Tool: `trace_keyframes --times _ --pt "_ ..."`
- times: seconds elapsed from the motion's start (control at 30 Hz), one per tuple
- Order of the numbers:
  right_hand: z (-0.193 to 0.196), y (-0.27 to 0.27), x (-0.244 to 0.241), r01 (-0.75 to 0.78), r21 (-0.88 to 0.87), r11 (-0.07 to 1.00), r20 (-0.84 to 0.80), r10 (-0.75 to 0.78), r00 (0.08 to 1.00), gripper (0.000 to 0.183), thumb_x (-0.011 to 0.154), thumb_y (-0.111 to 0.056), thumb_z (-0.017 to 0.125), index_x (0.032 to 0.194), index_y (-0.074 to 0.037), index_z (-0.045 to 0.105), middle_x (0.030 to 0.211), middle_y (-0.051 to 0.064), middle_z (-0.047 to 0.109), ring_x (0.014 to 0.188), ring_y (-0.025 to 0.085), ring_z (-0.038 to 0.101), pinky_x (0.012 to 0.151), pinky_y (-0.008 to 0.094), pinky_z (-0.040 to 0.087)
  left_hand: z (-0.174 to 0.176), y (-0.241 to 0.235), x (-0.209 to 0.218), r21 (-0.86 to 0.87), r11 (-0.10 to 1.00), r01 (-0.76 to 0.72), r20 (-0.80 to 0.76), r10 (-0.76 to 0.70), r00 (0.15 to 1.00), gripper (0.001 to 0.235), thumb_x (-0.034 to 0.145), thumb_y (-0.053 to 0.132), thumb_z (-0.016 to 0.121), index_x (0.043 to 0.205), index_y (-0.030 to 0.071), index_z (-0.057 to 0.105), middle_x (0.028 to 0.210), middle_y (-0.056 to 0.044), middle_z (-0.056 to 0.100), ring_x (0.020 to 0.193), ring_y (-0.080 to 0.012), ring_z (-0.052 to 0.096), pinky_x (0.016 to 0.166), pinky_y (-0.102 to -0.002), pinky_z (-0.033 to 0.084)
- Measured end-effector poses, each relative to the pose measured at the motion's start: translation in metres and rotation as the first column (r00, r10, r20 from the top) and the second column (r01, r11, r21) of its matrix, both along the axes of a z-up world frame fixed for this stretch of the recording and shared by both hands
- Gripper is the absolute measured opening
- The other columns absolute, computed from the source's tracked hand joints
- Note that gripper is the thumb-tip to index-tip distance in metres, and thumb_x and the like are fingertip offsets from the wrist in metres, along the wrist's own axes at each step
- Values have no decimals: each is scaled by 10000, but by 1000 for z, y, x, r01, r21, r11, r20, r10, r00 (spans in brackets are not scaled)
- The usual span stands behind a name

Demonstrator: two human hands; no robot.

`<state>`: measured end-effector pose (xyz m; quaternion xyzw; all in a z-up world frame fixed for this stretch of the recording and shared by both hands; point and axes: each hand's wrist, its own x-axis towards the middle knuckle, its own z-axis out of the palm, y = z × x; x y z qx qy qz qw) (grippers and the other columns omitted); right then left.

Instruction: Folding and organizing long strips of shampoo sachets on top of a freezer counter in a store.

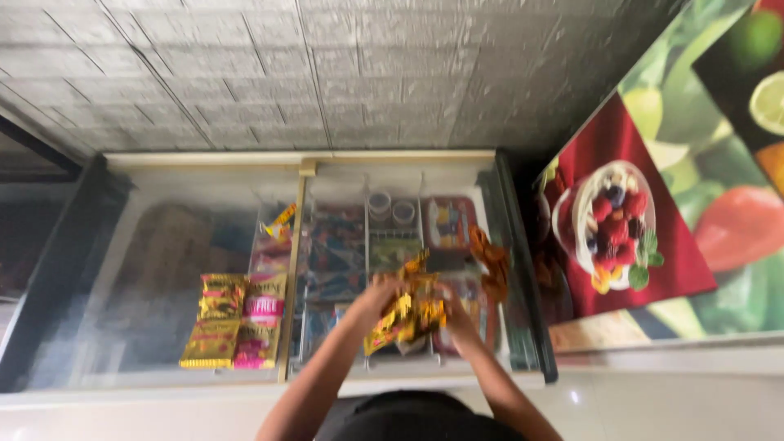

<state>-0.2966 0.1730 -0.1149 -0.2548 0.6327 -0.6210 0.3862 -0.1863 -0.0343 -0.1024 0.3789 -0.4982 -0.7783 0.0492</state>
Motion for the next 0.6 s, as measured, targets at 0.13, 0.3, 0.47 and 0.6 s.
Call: trace_keyframes --times 0.13,0.3,0.47,0.6 --pt "-11 -12 1 127 9 992 358 -122 926 636 878 -98 670 1457 -166 416 1207 116 713 1104 262 685 920 413 567 98 5 -33 57 983 -177 -125 183 975 754 828 224 814 1428 97 374 1210 -200 613 1039 -273 642 790 -379 577" --pt "4 -10 13 106 28 994 849 -80 522 513 938 -207 627 1402 -37 490 1205 175 686 1043 331 722 880 524 602 45 -5 -24 -420 888 -187 -189 116 975 852 903 307 759 1551 110 242 1294 -123 594 1062 -195 607 855 -330 514" --pt "31 -8 10 176 -63 982 723 -77 687 502 923 -158 630 1392 -51 486 1280 148 679 1095 319 702 952 527 572 -67 25 39 -526 849 55 37 -42 998 716 938 359 763 1439 -8 406 1185 -133 688 1074 -187 661 891 -337 546" --pt "38 -22 -5 340 -247 907 702 -74 708 518 913 -59 672 1394 -43 482 1313 129 657 1213 284 664 1058 481 550 -106 48 67 -266 925 271 60 -265 962 557 1039 417 723 1374 -8 590 1236 -111 712 1146 -145 635 988 -288 467"
